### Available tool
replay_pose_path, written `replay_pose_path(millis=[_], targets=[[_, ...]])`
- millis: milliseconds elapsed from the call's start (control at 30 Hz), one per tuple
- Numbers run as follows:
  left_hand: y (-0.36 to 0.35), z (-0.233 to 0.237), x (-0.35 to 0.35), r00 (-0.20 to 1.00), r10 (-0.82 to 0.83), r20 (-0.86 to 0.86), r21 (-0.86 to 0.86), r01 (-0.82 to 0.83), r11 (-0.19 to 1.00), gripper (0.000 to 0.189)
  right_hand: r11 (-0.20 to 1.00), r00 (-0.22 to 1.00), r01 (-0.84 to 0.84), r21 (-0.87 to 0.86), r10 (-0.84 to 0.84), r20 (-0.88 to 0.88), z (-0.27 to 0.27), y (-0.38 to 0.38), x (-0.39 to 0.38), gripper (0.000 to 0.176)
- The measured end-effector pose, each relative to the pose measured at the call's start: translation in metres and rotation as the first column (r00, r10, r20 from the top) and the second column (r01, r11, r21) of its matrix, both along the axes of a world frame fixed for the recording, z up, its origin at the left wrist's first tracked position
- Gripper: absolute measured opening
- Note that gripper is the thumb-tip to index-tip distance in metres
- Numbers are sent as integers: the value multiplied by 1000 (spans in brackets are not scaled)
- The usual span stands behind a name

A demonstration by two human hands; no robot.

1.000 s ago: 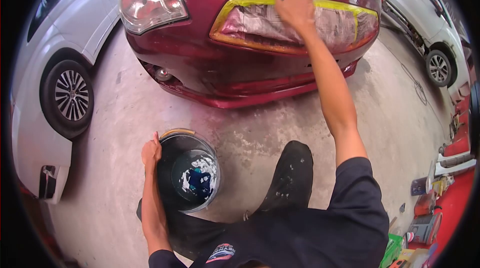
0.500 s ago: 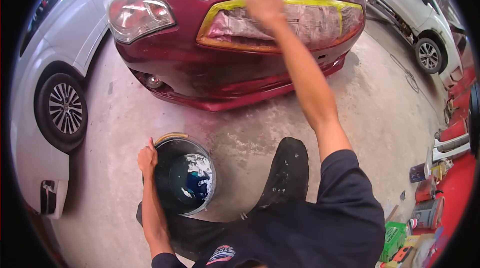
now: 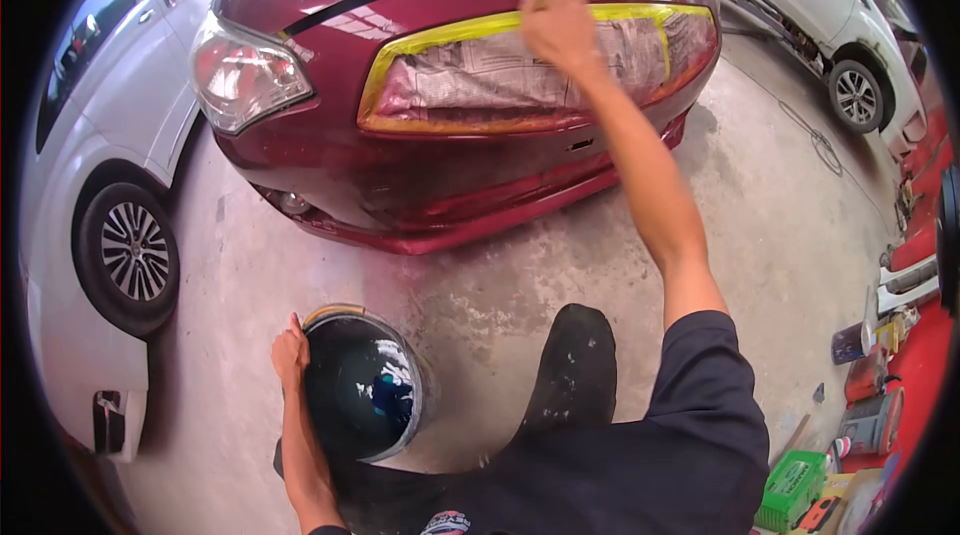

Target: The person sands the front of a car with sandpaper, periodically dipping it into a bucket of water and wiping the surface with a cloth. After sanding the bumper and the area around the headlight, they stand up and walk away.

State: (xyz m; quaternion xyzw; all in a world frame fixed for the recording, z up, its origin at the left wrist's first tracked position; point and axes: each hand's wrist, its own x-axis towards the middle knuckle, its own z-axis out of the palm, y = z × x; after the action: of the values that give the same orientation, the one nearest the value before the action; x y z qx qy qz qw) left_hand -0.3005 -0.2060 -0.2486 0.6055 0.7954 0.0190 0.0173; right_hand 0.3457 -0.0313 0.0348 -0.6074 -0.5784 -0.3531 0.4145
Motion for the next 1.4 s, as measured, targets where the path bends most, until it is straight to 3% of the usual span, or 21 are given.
replay_pose_path(millis=[100, 200, 267, 300, 333, 433, 533, 600, 633, 667, 733, 833, 867, 900, 933, 967, 1033, 1100, 1200, 1300, 1400], targets=[[1, -6, 0, 999, 52, -15, 13, -51, 999, 91, 982, 954, 103, -156, -142, -265, 25, 17, 103, 68], [-6, -10, 3, 999, 51, 8, -7, -51, 999, 93, 793, 938, 347, -501, -280, 206, 32, 1, 46, 69], [2, -9, -5, 996, 67, 51, -35, -65, 997, 97, 975, 988, 103, -195, -77, 135, 16, -5, 25, 67], [0, -9, -8, 997, 71, 22, -25, -70, 997, 95, 999, 992, -29, -29, 32, 119, 3, -6, 22, 66], [-2, -9, -9, 997, 73, -6, -17, -73, 997, 93, 1000, 1000, -1, 11, 1, 2, 4, 5, 48, 64], [-1, -9, -4, 996, 84, -17, -1, -84, 996, 91, 944, 930, 136, -302, -226, -289, 43, 3, 128, 66], [-4, -10, -2, 997, 70, -9, -11, -70, 997, 91, 944, 879, 110, -310, -238, -414, 47, -1, 83, 67], [4, -10, -5, 998, 66, -5, -17, -67, 998, 91, 996, 994, 82, -44, -85, -72, 7, 4, 62, 63], [6, -9, 2, 997, 73, 9, -23, -73, 997, 92, 996, 992, 29, 80, -39, 121, -8, 9, 62, 62], [-1, -7, 0, 997, 79, 9, -45, -78, 996, 94, 988, 996, 72, 140, -78, 33, -2, 11, 83, 59], [2, 0, 3, 996, 93, 12, -45, -92, 995, 95, 953, 908, 106, -285, -209, -362, 49, -26, 119, 57], [-3, 3, 8, 994, 103, 17, -34, -103, 994, 94, 885, 938, 144, -443, -264, -225, 64, 1, 160, 53], [-4, 5, 8, 995, 93, 16, -34, -93, 995, 94, 953, 907, 86, -291, -196, -374, 51, 3, 138, 52], [-4, 5, 9, 996, 86, 22, -29, -85, 996, 94, 986, 953, 103, -132, -136, -271, 30, 3, 100, 56], [-2, -1, 4, 997, 79, 20, -9, -79, 997, 93, 996, 994, 24, -86, -33, -103, 26, -20, 50, 57], [0, 1, 2, 996, 86, 10, -6, -86, 996, 93, 975, 965, 92, 202, -137, 224, -8, 17, 70, 58], [-1, -3, 2, 995, 95, -3, -17, -95, 995, 93, 997, 982, -40, -70, 27, -188, 30, -23, 74, 61], [0, -2, 6, 995, 99, 7, -17, -99, 995, 94, 963, 954, 109, -248, -171, -246, 37, 20, 181, 64], [1, -6, 2, 995, 99, -19, 4, -99, 995, 93, 916, 921, 185, -357, -288, -262, 46, 28, 223, 62], [-1, -13, -6, 996, 85, -20, -15, -85, 996, 92, 982, 974, 93, -167, -125, -191, 36, -24, 92, 62], [1, -9, 4, 995, 101, -7, -15, -101, 995, 91, 994, 992, 103, 22, -105, 69, 6, 5, 130, 62]])
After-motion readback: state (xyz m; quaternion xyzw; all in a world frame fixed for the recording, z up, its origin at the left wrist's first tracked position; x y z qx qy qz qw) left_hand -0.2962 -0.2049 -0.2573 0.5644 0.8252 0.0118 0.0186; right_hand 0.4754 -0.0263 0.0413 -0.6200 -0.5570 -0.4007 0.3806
